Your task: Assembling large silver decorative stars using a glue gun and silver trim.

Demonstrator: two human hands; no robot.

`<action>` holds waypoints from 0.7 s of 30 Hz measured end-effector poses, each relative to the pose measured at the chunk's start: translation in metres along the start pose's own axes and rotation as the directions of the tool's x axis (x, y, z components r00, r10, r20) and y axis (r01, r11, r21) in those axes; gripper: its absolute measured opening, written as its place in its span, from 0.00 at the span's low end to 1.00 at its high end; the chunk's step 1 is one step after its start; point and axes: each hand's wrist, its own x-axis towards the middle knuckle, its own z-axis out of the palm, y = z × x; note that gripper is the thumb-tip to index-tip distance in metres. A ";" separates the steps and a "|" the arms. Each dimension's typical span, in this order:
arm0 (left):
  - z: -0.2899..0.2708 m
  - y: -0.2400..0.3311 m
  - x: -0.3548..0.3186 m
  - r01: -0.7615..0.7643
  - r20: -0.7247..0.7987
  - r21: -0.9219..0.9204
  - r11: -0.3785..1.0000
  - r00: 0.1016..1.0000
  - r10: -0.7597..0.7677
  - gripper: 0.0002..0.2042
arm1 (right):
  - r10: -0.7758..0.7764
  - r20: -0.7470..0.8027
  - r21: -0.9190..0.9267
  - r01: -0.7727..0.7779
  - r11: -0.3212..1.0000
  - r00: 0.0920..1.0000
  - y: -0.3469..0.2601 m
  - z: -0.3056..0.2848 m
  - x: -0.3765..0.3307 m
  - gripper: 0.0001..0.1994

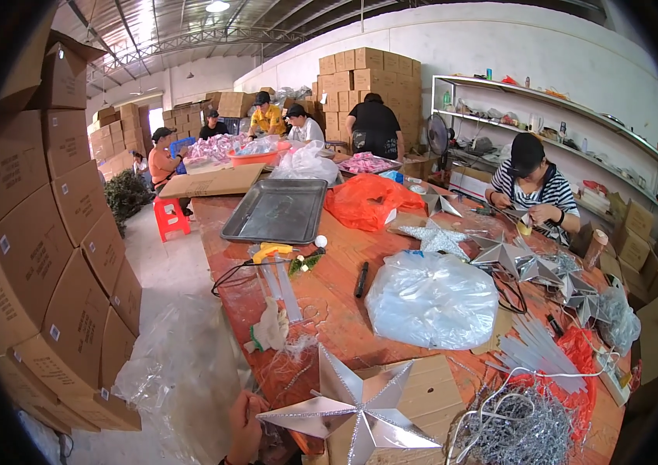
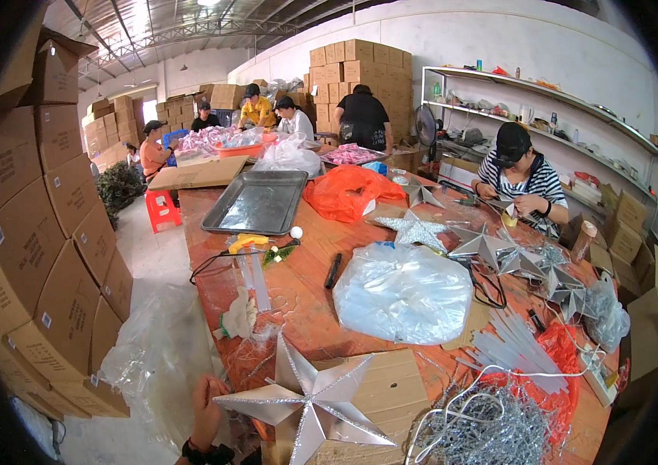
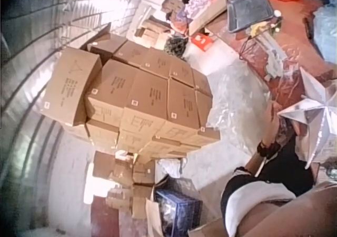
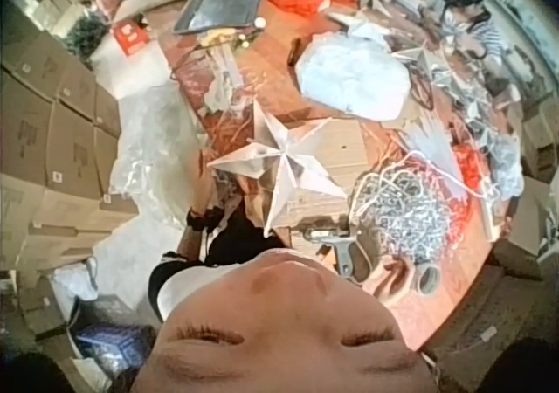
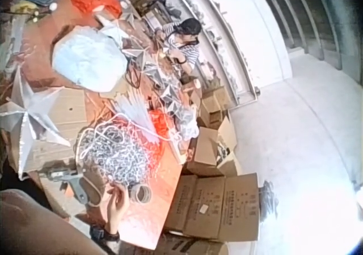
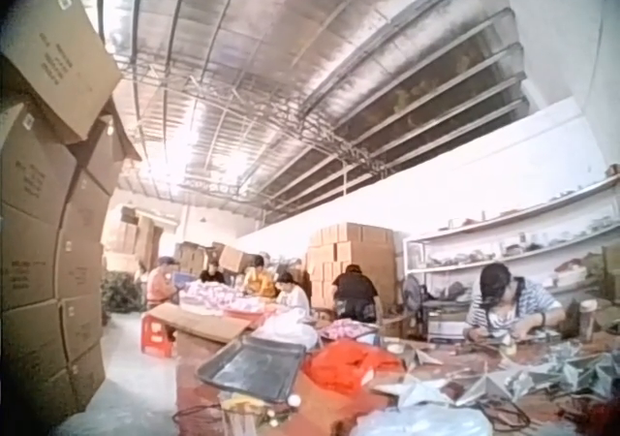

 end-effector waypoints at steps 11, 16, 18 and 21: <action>-0.002 -0.017 -0.004 0.098 -0.032 -0.039 0.994 0.995 -0.099 0.14 | 0.006 0.001 -0.041 -0.006 0.999 1.000 0.007 0.002 0.002 0.08; 0.000 -0.012 -0.005 0.085 -0.084 -0.131 0.988 0.992 -0.096 0.10 | 0.010 -0.089 -0.005 -0.010 1.000 0.996 0.004 0.005 0.003 0.08; 0.001 -0.009 -0.004 0.060 -0.082 -0.164 0.985 0.994 -0.074 0.07 | 0.011 -0.085 -0.013 -0.012 1.000 0.996 0.003 0.005 0.004 0.08; 0.003 -0.007 -0.005 0.025 -0.080 -0.098 0.995 0.996 -0.033 0.06 | 0.015 -0.081 -0.018 -0.017 1.000 0.997 0.006 0.004 0.003 0.09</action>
